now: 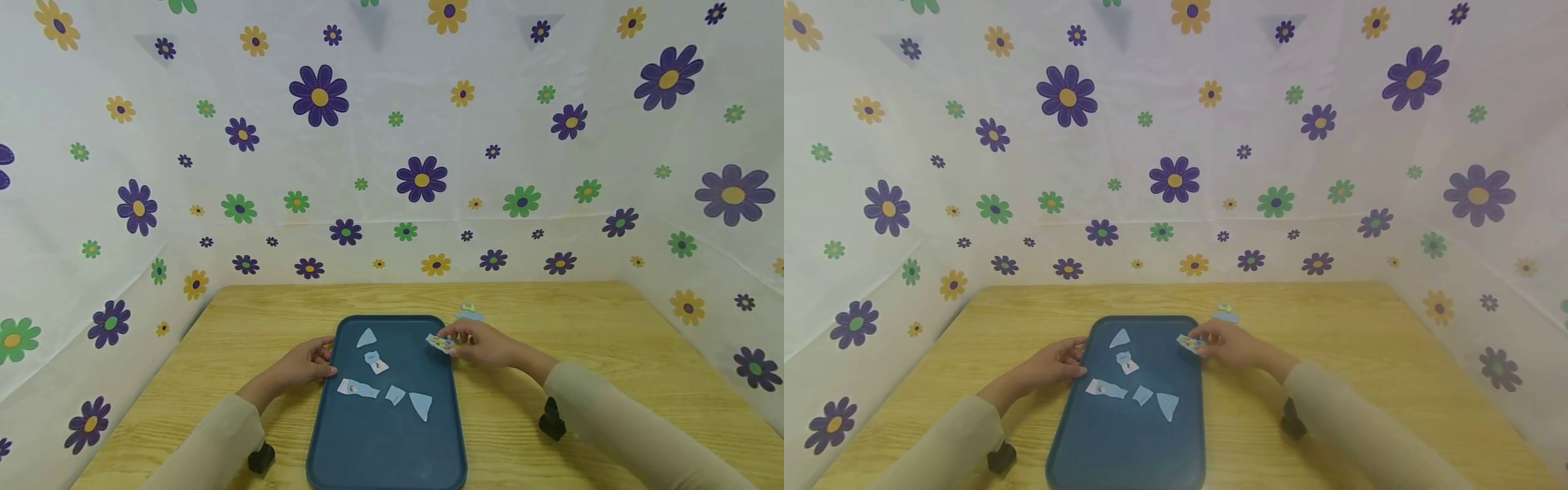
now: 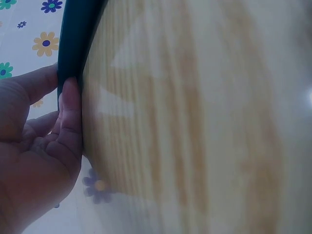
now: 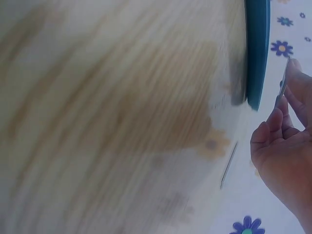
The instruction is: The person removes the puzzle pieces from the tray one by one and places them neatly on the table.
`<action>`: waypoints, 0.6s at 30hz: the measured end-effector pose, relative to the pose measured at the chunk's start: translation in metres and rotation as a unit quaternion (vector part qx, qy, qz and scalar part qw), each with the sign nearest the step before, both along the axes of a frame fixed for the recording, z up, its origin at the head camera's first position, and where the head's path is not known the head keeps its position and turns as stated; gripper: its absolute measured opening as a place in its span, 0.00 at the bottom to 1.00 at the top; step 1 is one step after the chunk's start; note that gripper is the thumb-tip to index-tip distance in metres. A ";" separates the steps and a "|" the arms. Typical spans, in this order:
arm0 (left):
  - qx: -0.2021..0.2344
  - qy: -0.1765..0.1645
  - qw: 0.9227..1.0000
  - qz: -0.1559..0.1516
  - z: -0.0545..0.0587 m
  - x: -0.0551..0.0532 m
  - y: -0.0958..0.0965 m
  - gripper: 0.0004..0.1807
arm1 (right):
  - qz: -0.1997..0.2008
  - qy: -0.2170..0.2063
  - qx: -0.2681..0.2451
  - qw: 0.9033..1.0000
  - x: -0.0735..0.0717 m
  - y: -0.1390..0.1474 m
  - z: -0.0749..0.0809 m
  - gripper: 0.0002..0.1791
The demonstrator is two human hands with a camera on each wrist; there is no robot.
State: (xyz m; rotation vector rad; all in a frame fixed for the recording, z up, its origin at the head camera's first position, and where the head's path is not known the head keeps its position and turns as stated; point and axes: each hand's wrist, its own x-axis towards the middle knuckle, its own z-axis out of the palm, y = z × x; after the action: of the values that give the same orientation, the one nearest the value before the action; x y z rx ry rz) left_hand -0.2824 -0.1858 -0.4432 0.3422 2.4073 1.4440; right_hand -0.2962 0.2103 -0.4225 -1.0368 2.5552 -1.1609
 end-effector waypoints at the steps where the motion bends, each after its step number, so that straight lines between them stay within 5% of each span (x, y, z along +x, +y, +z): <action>1: -0.001 0.000 1.000 0.001 0.000 0.000 0.000 0.38 | -0.003 -0.001 -0.001 1.000 -0.001 0.003 0.000 0.17; 18: -0.006 0.001 1.000 0.006 0.006 0.004 0.003 0.37 | -0.067 -0.009 0.033 0.997 -0.015 0.041 -0.004 0.18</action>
State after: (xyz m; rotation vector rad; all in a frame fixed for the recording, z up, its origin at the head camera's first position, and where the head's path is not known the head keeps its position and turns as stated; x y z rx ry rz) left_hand -0.2782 -0.1827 -0.4372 0.3260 2.4227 1.4334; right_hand -0.3112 0.2513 -0.4268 -0.8483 2.6640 -1.1031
